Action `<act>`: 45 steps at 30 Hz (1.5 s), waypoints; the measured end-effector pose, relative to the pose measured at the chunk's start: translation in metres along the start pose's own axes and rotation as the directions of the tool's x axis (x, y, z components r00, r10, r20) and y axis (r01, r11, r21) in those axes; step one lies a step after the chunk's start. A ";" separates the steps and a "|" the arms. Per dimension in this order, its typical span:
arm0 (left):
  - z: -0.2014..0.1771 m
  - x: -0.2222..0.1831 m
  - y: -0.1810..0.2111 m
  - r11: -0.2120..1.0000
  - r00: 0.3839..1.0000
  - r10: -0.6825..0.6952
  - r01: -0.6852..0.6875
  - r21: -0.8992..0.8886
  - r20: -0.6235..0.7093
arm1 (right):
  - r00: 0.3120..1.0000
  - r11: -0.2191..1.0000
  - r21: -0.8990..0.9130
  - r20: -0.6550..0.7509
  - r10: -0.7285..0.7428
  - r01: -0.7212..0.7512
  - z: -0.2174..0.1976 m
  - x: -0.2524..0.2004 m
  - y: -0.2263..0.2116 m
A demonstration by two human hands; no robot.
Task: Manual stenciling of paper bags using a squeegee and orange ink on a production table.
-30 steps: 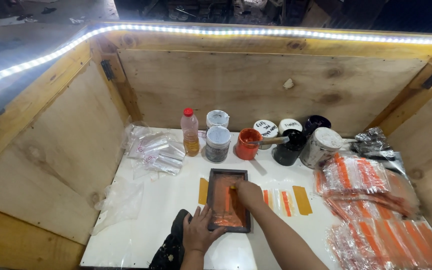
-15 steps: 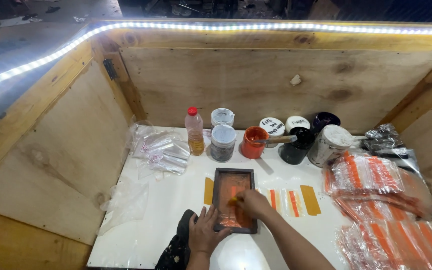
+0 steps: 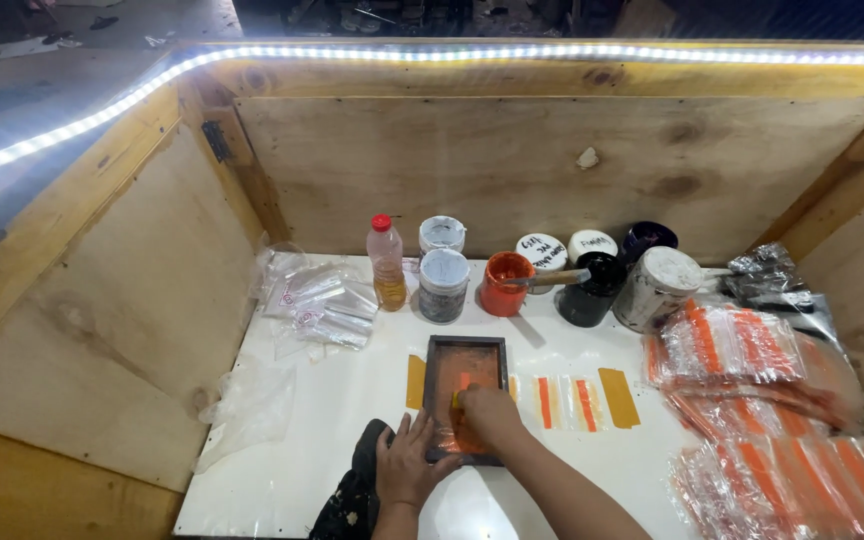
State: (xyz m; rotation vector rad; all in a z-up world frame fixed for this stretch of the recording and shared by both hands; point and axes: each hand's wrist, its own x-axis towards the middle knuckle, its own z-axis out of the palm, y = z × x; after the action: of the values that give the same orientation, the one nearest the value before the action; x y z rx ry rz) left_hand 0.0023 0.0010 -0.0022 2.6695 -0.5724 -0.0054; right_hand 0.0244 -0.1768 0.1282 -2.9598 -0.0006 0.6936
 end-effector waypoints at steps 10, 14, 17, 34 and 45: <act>-0.003 -0.001 0.003 0.999 1.000 -0.003 0.003 0.032 -0.001 | 0.988 0.977 0.148 -0.033 -0.151 0.154 0.014 -0.020 0.017; 0.001 -0.002 0.001 1.000 1.000 -0.012 0.012 0.022 -0.001 | 0.980 0.944 0.319 -0.147 0.136 -0.083 -0.002 0.029 0.051; -0.002 -0.001 0.002 1.000 0.998 -0.025 0.025 0.016 0.051 | 0.955 0.930 0.335 -0.195 0.226 -0.151 -0.023 0.047 0.056; 0.005 0.000 -0.003 1.000 0.999 0.013 -0.013 -0.008 -0.048 | 0.999 0.982 0.185 0.023 0.034 -0.038 -0.035 -0.031 -0.002; 0.008 -0.002 -0.004 1.000 1.000 -0.003 0.003 -0.001 0.010 | 0.989 0.991 0.084 -0.096 0.116 -0.108 0.024 0.022 0.044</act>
State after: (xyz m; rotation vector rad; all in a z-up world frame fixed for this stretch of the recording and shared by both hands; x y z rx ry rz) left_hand 0.0019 0.0020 -0.0114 2.6707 -0.5710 -0.0201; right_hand 0.0324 -0.2178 0.0932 -2.9328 0.1976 0.5423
